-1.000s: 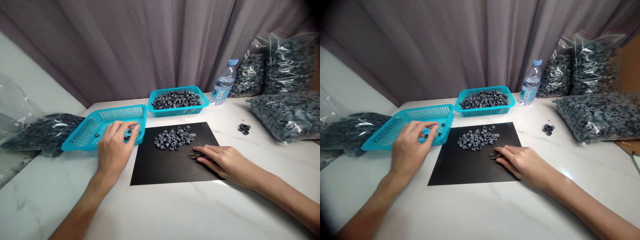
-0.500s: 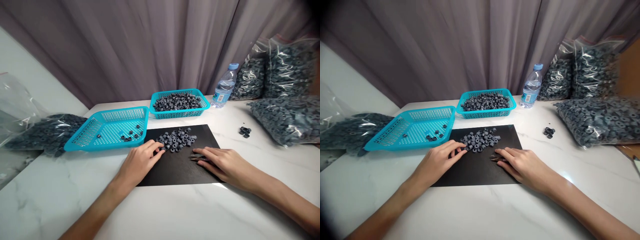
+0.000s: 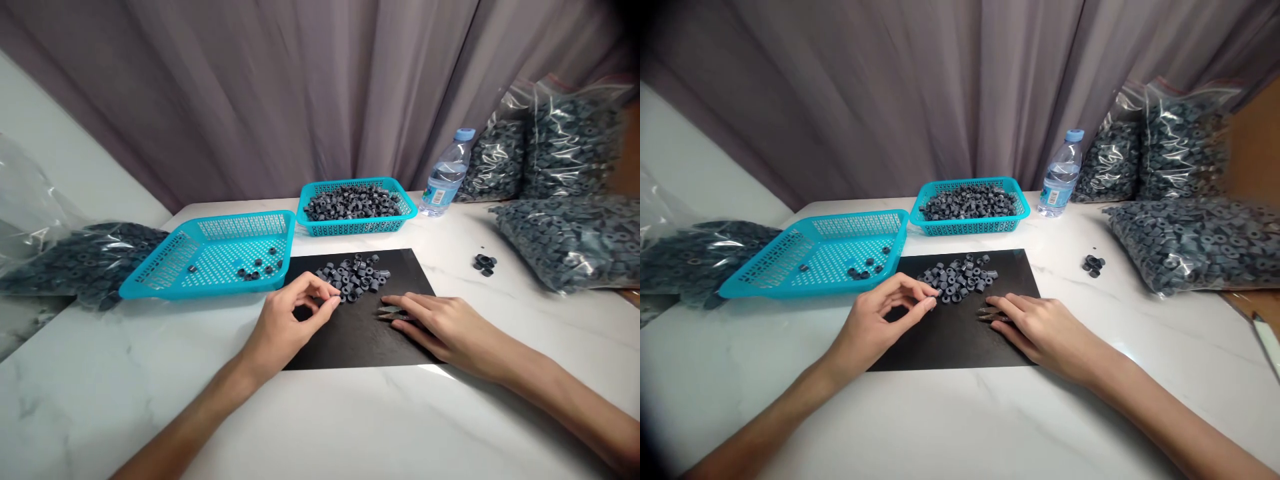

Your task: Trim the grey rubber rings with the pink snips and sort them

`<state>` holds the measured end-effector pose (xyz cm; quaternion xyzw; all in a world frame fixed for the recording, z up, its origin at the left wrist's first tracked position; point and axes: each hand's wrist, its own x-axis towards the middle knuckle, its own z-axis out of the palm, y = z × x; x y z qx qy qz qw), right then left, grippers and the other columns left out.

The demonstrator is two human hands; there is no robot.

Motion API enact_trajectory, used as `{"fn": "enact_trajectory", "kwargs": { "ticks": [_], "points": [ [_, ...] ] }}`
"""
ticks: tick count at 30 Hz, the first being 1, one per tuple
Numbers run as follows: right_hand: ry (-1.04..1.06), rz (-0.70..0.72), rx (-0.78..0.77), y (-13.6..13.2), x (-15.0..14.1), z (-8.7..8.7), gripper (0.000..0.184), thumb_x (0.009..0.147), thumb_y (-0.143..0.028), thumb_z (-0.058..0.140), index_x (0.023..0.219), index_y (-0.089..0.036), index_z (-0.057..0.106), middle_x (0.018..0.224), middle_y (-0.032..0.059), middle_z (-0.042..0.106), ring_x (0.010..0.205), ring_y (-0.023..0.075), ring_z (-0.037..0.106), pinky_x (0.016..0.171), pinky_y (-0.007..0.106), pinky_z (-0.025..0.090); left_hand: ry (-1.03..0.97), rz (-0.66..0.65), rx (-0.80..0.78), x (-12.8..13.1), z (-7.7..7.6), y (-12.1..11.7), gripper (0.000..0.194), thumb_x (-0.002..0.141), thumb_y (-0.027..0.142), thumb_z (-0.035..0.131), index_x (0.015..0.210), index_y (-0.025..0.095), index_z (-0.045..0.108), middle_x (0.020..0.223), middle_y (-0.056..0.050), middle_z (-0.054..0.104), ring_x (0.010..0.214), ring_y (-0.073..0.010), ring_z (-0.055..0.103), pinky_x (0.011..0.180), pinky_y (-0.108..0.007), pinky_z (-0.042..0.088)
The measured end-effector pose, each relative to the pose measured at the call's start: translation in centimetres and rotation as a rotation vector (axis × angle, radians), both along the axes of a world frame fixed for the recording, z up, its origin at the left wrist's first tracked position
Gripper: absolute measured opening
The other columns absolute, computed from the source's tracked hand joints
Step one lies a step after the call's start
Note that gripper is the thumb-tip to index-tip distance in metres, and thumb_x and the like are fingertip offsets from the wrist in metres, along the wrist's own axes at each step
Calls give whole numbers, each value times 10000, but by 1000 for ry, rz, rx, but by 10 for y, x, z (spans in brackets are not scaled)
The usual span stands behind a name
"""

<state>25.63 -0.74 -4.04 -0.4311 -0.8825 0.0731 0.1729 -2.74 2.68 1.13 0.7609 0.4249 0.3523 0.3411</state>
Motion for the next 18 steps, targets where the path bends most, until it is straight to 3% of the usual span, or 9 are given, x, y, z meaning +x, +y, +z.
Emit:
{"fn": "enact_trajectory", "kwargs": {
  "ticks": [4, 10, 18],
  "points": [
    [-10, -6, -30, 0, 0, 0, 367, 1092, -372, 358, 1399, -207, 475, 1096, 96, 716, 913, 225, 731, 733, 355, 577, -204, 8, -321, 12, -8, -2, 194, 872, 308, 744, 904, 197, 588, 873, -40, 761, 783, -189, 753, 651, -264, 585],
    [-9, -15, -26, -1, -2, 2, 365, 1093, -371, 361, 1393, -200, 478, 1100, 94, 716, 900, 223, 733, 732, 358, 574, -255, -40, -500, 19, -15, -2, 199, 840, 344, 780, 861, 151, 739, 830, -72, 797, 751, -196, 765, 762, -295, 619],
    [-6, -8, 5, 0, -1, 4, 348, 1084, -356, 385, 1365, -190, 508, 1094, 102, 732, 879, 224, 744, 707, 347, 581, -352, 2, -753, 18, -15, -3, 298, 907, 407, 730, 1060, 152, 757, 1065, -115, 817, 1086, -276, 753, 1013, -367, 576]
  ]
}}
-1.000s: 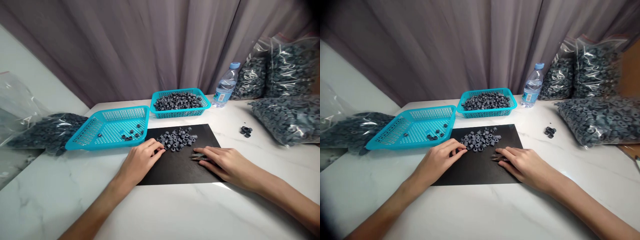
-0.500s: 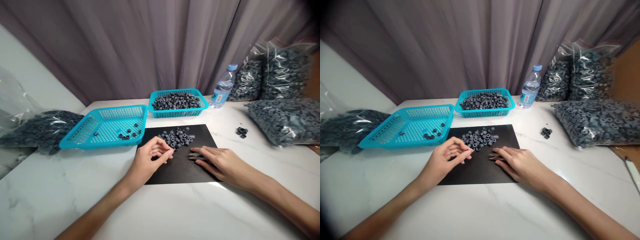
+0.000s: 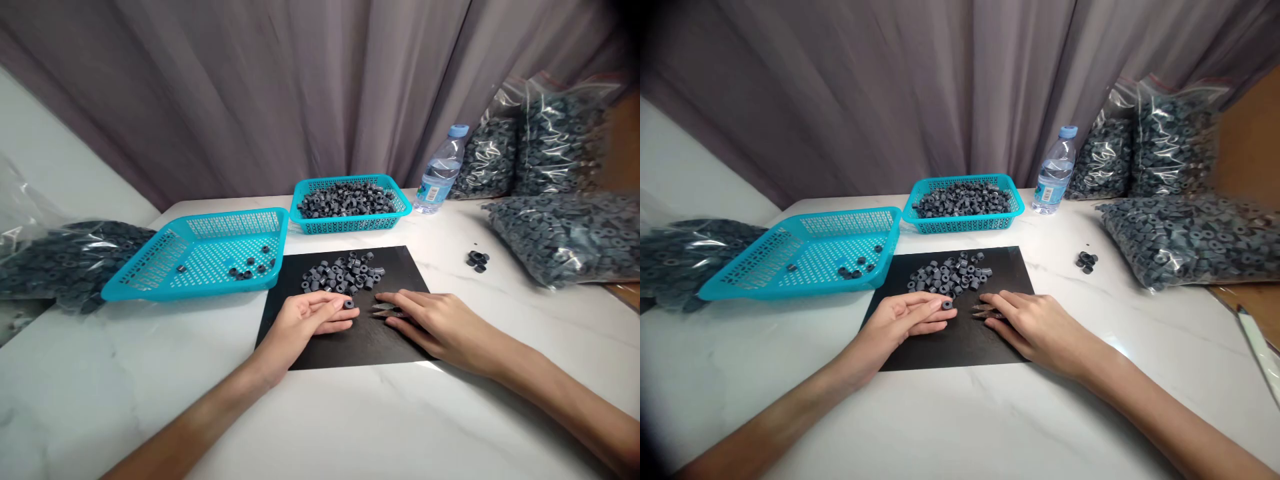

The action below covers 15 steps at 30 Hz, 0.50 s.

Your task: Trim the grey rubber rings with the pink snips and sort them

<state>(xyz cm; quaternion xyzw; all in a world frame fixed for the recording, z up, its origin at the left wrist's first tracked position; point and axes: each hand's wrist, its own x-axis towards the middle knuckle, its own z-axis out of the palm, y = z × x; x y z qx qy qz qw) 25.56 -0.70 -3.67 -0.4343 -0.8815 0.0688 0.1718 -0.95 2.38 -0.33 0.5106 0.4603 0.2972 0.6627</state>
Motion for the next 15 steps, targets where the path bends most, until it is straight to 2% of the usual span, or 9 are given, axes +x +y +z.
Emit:
{"fn": "enact_trajectory", "kwargs": {
  "ticks": [5, 9, 12, 15],
  "points": [
    [4, -5, 18, 0, 0, 0, 347, 1079, -347, 397, 1365, -190, 517, 1090, 103, 733, 870, 226, 745, 710, 348, 585, 54, -45, 14, -1, -1, 1, 299, 905, 417, 728, 1057, 162, 765, 1082, -117, 812, 1048, -295, 766, 921, -354, 612],
    [3, -4, 31, 0, 0, 0, 356, 1079, -350, 396, 1373, -188, 515, 1073, 102, 735, 871, 228, 745, 704, 341, 583, 76, -46, 56, 2, 1, 0, 283, 906, 407, 723, 1033, 158, 770, 1052, -126, 816, 919, -276, 797, 751, -302, 636],
    [-10, -10, 24, 1, 0, -1, 359, 1085, -356, 377, 1371, -185, 512, 1090, 111, 731, 886, 230, 741, 708, 340, 582, 52, -39, 83, 4, 2, 0, 239, 881, 364, 753, 986, 150, 774, 1018, -123, 818, 954, -283, 787, 644, -257, 625],
    [-31, -19, 10, 1, 1, -1, 365, 1092, -357, 358, 1376, -180, 502, 1115, 120, 722, 899, 236, 739, 722, 354, 583, 40, -42, 88, 3, 1, 0, 229, 889, 352, 744, 999, 153, 774, 1017, -116, 817, 973, -269, 780, 633, -236, 613]
  ]
}}
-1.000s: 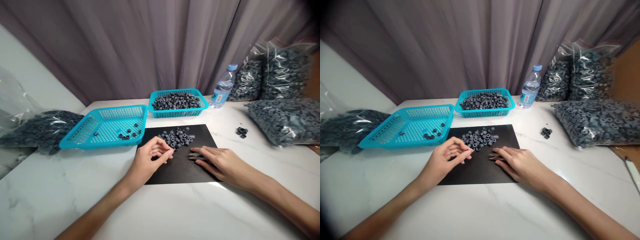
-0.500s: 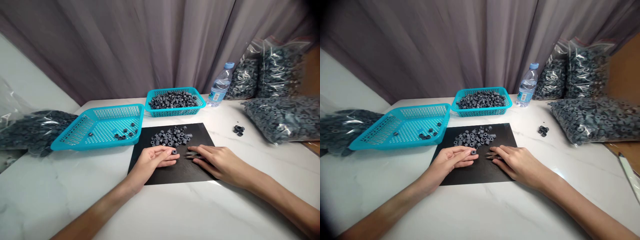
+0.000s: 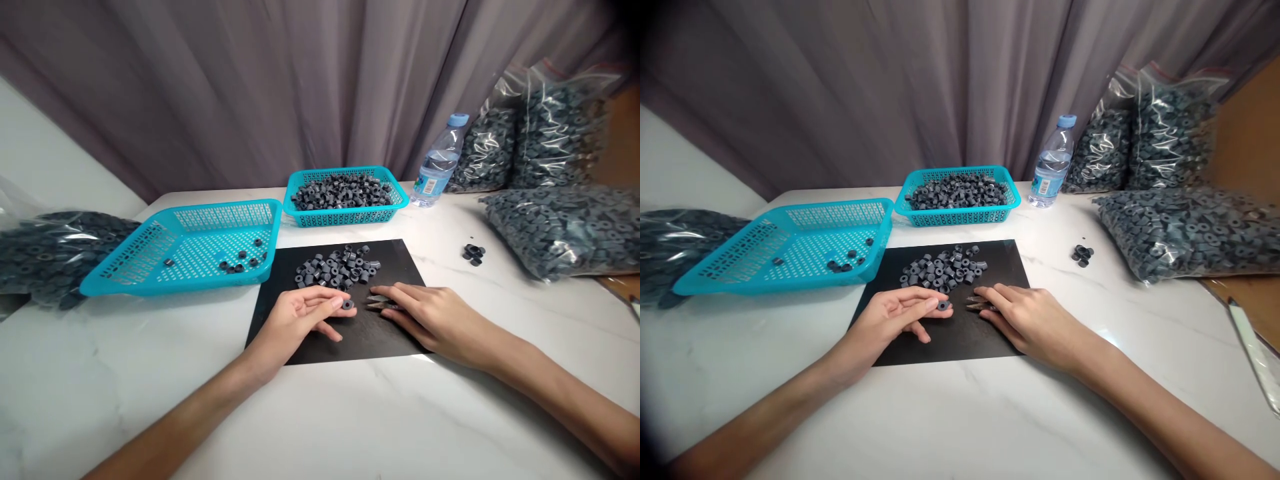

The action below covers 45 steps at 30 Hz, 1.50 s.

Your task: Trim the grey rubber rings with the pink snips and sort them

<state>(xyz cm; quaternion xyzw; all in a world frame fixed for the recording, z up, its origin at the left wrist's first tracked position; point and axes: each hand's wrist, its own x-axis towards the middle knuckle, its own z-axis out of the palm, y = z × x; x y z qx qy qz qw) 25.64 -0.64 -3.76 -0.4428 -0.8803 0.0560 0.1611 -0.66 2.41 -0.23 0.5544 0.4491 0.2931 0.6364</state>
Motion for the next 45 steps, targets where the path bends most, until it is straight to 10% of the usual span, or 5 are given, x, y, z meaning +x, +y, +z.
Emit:
{"fn": "enact_trajectory", "kwargs": {
  "ticks": [6, 45],
  "points": [
    [-5, 6, 16, 0, 0, 0, 363, 1093, -355, 348, 1370, -180, 504, 1063, 114, 729, 865, 229, 738, 686, 335, 570, 56, -2, -7, -2, -1, 0, 250, 917, 382, 708, 1029, 171, 781, 1058, -111, 817, 709, -185, 775, 727, -280, 617],
    [2, -6, 24, 2, 1, -4, 391, 1098, -375, 358, 1402, -170, 495, 1048, 73, 727, 846, 218, 737, 685, 343, 557, 29, -145, 77, -6, -10, 2, 249, 786, 296, 847, 994, 204, 745, 932, 0, 676, 863, -119, 633, 848, -227, 531]
  ]
}}
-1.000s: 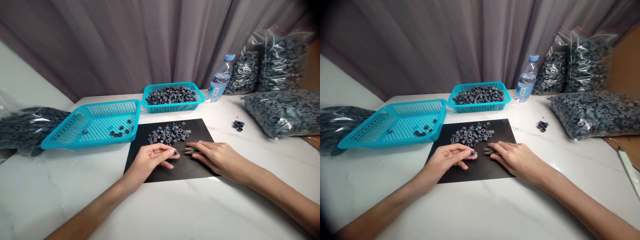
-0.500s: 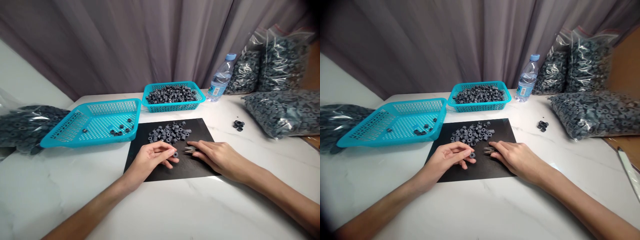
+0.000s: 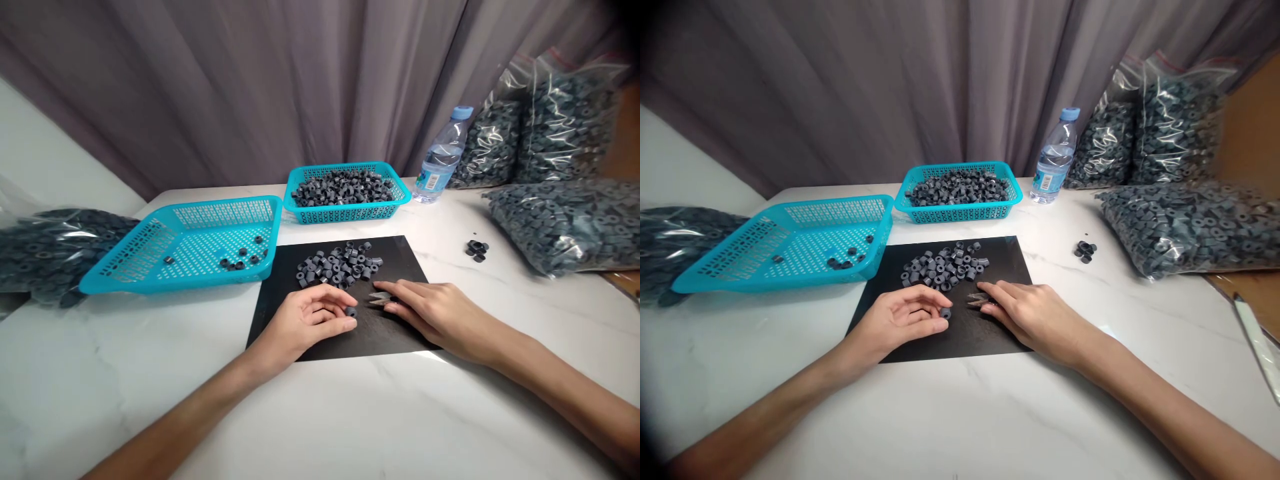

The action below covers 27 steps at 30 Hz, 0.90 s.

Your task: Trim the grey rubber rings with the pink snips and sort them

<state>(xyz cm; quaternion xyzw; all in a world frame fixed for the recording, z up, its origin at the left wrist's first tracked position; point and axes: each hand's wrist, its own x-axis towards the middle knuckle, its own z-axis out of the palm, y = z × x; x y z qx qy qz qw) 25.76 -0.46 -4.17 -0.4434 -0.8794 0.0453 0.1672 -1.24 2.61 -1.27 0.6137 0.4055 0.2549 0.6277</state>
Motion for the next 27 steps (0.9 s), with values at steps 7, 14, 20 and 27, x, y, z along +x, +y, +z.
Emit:
{"fn": "enact_trajectory", "kwargs": {
  "ticks": [7, 14, 20, 27],
  "points": [
    [-5, 8, 23, -1, 1, 1, 386, 1098, -368, 359, 1380, -153, 512, 1022, 75, 729, 817, 212, 736, 654, 329, 545, 14, -39, -4, 2, 6, -3, 251, 784, 270, 844, 1006, 210, 743, 913, 8, 664, 825, -112, 620, 818, -222, 536],
    [-1, 3, -2, -1, 2, 2, 391, 1099, -376, 360, 1388, -160, 510, 1053, 78, 733, 850, 214, 742, 682, 333, 551, 12, -42, -19, 0, 5, -1, 263, 789, 287, 843, 1021, 209, 747, 1042, -26, 707, 975, -150, 656, 894, -231, 537],
    [-3, 2, 5, -1, 1, 3, 382, 1095, -369, 372, 1382, -164, 517, 1042, 87, 736, 838, 217, 741, 676, 326, 553, -42, -28, -27, -1, 0, 1, 327, 765, 292, 870, 1030, 200, 702, 986, -24, 702, 970, -154, 663, 904, -247, 538],
    [95, 14, -37, -2, 3, 3, 348, 1086, -347, 408, 1374, -176, 500, 1102, 99, 715, 913, 217, 731, 741, 325, 570, -44, -28, -27, -1, 2, 1, 266, 776, 311, 862, 969, 195, 720, 950, -17, 707, 937, -146, 666, 874, -236, 537]
  ]
}}
